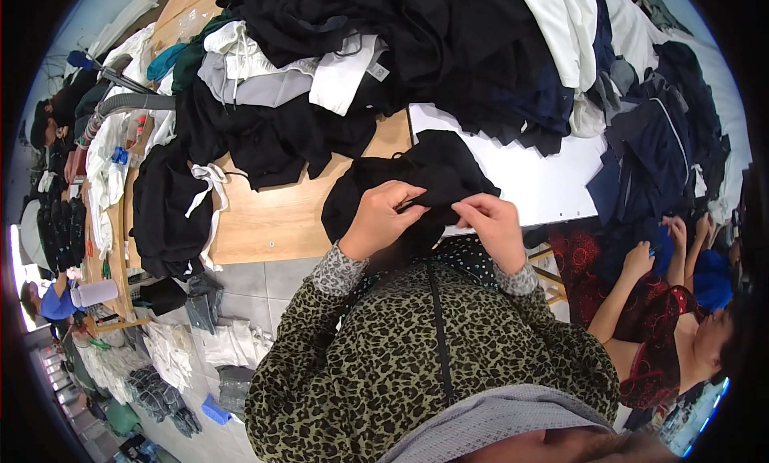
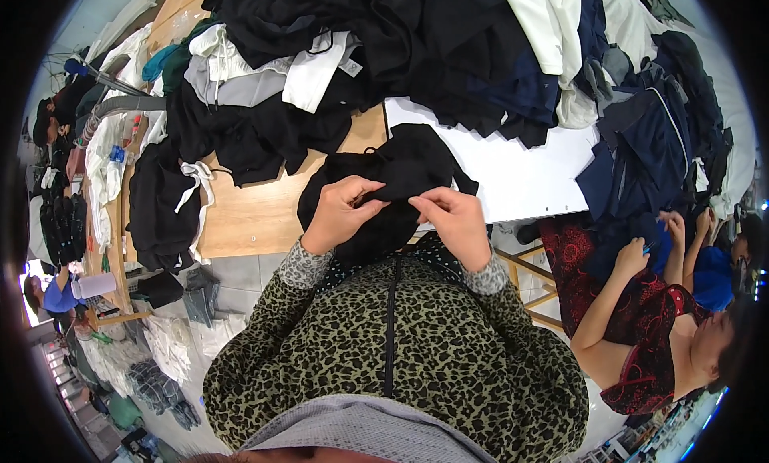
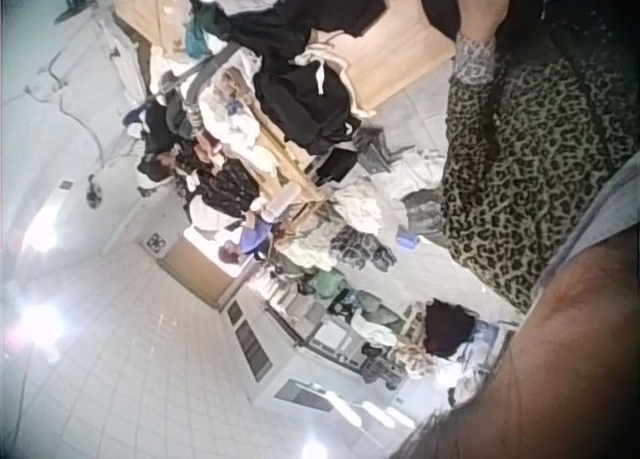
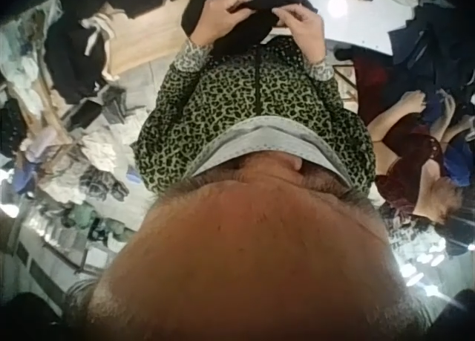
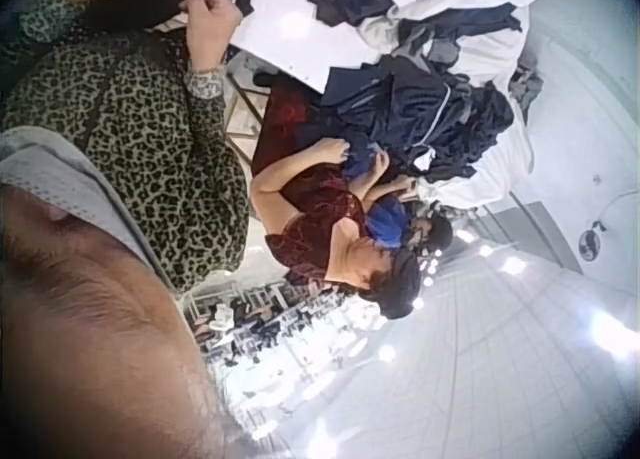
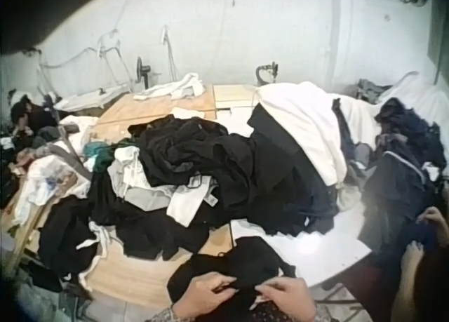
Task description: Inspecting black garments for quality control and trimming loose threads using a pair of snips.
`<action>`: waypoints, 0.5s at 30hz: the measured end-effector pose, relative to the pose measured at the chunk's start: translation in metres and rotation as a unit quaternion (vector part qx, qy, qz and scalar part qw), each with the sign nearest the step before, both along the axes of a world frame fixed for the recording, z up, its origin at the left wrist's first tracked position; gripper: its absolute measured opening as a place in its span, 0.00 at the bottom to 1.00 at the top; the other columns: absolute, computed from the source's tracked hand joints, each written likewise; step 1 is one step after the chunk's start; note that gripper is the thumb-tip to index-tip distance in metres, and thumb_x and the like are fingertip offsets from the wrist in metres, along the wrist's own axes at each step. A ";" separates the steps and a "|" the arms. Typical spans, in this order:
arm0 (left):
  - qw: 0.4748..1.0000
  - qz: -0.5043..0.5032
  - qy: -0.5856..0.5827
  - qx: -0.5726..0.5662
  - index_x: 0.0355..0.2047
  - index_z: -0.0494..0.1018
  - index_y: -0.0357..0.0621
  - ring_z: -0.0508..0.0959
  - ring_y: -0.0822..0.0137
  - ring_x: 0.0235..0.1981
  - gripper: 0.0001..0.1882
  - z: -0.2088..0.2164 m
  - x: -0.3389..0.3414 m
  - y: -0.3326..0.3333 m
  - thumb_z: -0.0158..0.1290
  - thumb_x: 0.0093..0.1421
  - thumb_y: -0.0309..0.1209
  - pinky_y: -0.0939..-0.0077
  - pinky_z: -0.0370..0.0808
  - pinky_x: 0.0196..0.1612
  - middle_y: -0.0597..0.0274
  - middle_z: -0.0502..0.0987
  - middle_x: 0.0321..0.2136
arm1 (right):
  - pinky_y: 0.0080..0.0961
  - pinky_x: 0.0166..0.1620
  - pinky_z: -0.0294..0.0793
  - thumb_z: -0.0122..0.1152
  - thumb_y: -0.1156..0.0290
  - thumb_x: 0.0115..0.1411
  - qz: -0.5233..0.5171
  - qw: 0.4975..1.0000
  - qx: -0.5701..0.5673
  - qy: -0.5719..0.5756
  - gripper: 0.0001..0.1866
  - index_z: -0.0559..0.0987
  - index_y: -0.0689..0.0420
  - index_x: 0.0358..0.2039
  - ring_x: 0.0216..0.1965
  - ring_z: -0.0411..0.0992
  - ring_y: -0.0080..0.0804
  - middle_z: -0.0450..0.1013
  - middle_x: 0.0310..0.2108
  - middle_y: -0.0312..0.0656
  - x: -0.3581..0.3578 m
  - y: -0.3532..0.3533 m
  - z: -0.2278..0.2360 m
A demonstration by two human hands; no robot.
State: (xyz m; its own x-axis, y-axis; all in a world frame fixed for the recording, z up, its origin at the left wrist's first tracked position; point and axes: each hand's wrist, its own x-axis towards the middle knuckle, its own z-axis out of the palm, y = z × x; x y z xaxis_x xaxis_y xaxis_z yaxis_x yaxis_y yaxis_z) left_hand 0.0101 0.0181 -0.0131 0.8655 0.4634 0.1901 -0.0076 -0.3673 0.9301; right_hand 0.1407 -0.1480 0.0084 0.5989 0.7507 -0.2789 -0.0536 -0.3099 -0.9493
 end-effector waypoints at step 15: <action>0.997 -0.049 0.050 -0.019 0.24 0.70 0.34 0.74 0.60 0.20 0.10 0.013 -0.003 -0.003 0.59 0.47 0.28 0.72 0.68 0.23 0.53 0.72 0.19 | 0.19 0.37 0.69 0.64 0.77 0.50 0.132 0.975 0.125 -0.127 0.14 0.77 0.64 0.39 0.35 0.72 0.25 0.73 0.35 0.39 -0.005 0.018 -0.013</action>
State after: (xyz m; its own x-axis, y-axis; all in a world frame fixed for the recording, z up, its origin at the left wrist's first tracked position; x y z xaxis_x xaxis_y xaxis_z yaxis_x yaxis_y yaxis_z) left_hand 0.0068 0.0154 -0.0005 0.9210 0.3804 0.0840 0.0517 -0.3329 0.9415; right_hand 0.1362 -0.1302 -0.0050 0.4011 0.9138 0.0640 0.2436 -0.0391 -0.9691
